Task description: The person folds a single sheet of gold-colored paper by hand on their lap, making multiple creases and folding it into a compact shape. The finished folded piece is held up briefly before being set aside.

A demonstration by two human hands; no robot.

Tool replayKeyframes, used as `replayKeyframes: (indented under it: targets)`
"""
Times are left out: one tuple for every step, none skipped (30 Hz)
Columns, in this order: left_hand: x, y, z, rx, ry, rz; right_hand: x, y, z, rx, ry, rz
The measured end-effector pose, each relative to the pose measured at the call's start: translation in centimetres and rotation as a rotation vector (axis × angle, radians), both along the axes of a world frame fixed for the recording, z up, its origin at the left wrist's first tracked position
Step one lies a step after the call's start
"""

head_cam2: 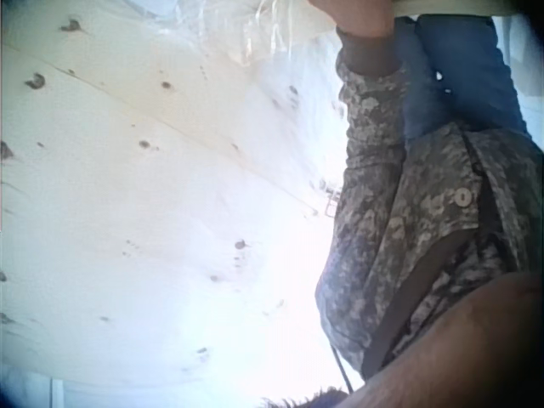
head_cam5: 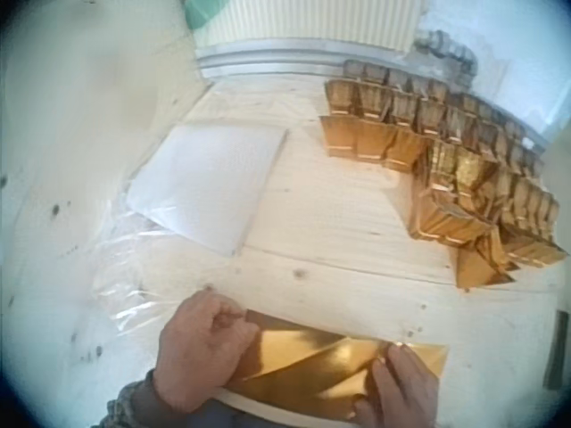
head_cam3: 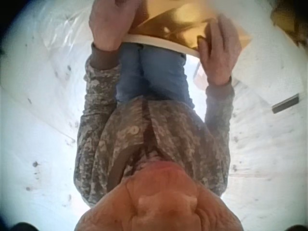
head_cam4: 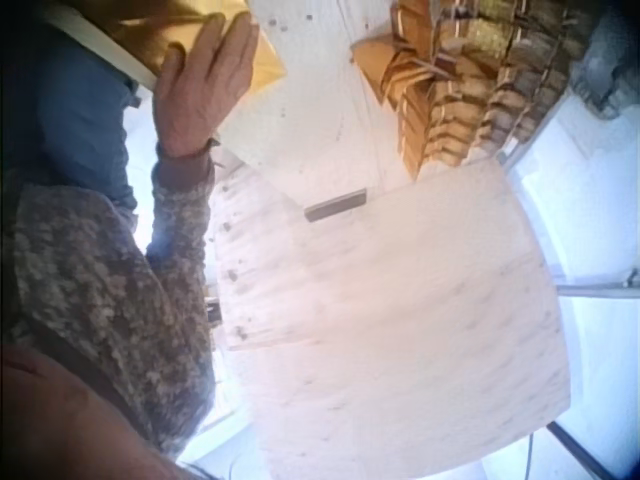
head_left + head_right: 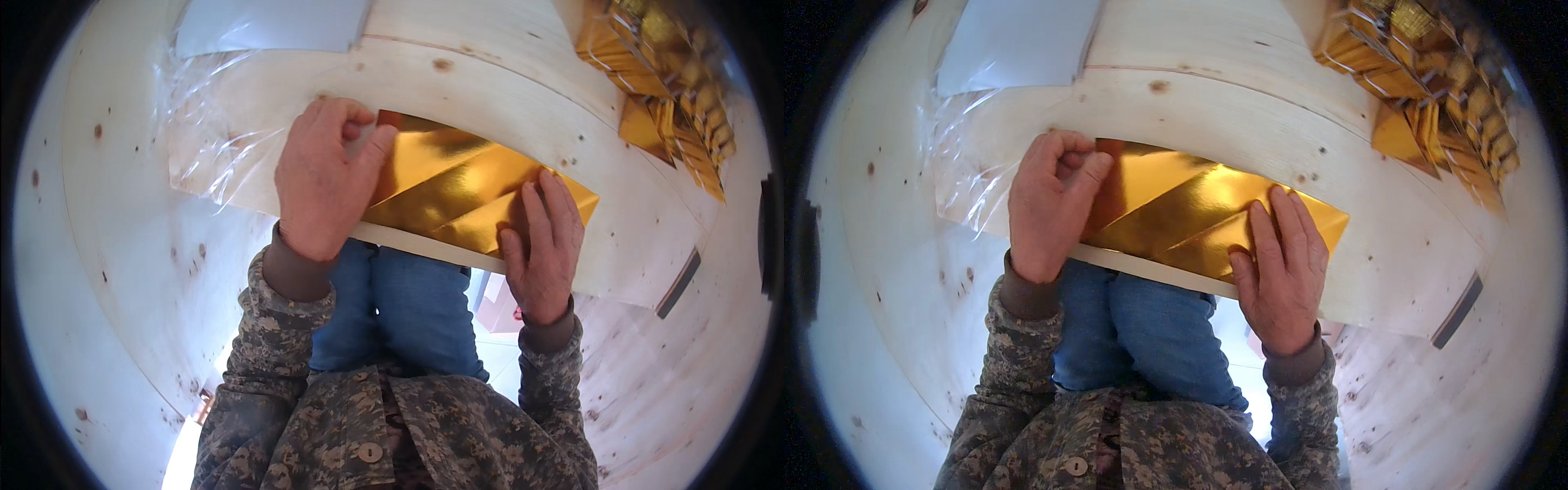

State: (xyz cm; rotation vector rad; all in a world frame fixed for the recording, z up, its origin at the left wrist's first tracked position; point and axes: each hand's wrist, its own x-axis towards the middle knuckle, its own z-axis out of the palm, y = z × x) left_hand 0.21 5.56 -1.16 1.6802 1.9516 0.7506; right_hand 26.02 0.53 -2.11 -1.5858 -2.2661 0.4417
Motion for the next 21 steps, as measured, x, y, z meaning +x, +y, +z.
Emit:
replayKeyframes:
  targets:
    - [0.1, -0.2, 0.2, 0.014, 0.02, -0.007, -0.1, -0.1, 0.1, -0.016, -0.026, 0.001]
    - [0.2, -0.5, 0.4, -0.009, 0.03, -0.006, -0.1, -0.3, 0.1, -0.01, -0.024, 0.008]
    - [0.3, -0.9, 0.5, -0.036, 0.038, -0.004, -0.1, -0.3, 0.1, -0.008, -0.034, 0.011]
    - [0.4, -1.1, 0.6, -0.034, 0.039, -0.005, -0.1, -0.4, 0.1, -0.008, -0.047, 0.013]
    - [0.4, -1.0, 0.5, -0.02, 0.051, -0.001, -0.1, -0.4, 0.1, -0.018, -0.057, 0.021]
    - [0.3, -0.9, 0.3, -0.023, 0.044, 0.008, -0.1, -0.4, 0.1, -0.017, -0.069, 0.027]
    - [0.3, -0.8, 0.2, -0.015, 0.031, 0.013, -0.1, -0.4, 0.1, -0.016, -0.082, 0.029]
    - [0.2, -0.7, 0.0, -0.008, 0.015, 0.015, -0.1, -0.4, 0.2, -0.016, -0.098, 0.028]
    - [0.2, -0.6, -0.1, -0.01, 0.011, 0.025, 0.0, -0.3, 0.4, -0.048, -0.101, 0.032]
    - [0.2, -0.5, -0.2, -0.01, 0.005, 0.032, 0.1, -0.3, 0.5, -0.055, -0.105, 0.033]
    - [0.2, -0.4, -0.3, -0.007, 0.001, 0.038, 0.1, -0.3, 0.6, -0.062, -0.111, 0.035]
    - [0.2, -0.3, -0.4, -0.002, 0.003, 0.041, 0.1, -0.3, 0.7, -0.067, -0.116, 0.036]
    - [0.2, -0.2, -0.5, 0.005, 0.008, 0.041, 0.0, -0.2, 0.8, -0.07, -0.104, 0.026]
    - [0.2, -0.2, -0.5, 0.012, 0.013, 0.041, -0.2, -0.2, 0.9, -0.074, -0.092, 0.016]
    - [0.2, -0.2, -0.6, 0.015, 0.016, 0.041, -0.4, -0.1, 1.0, -0.074, -0.079, 0.007]
    - [0.2, -0.2, -0.5, 0.017, 0.02, 0.041, -0.7, -0.1, 1.2, -0.084, -0.069, -0.012]
    - [0.1, -0.2, -0.5, 0.023, 0.021, 0.042, -0.9, -0.1, 1.4, -0.09, -0.059, -0.032]
    - [0.0, -0.2, -0.4, 0.005, 0.028, 0.046, -1.3, -0.1, 1.6, -0.097, -0.049, -0.052]
    - [0.0, -0.3, -0.3, -0.011, 0.029, 0.05, -1.6, 0.0, 1.7, -0.102, -0.049, -0.081]
    - [0.0, -0.4, -0.3, -0.018, 0.029, 0.051, -2.0, 0.1, 1.8, -0.107, -0.05, -0.11]
    - [0.1, -0.4, -0.3, -0.028, 0.014, 0.053, -2.4, 0.2, 1.8, -0.116, -0.063, -0.141]
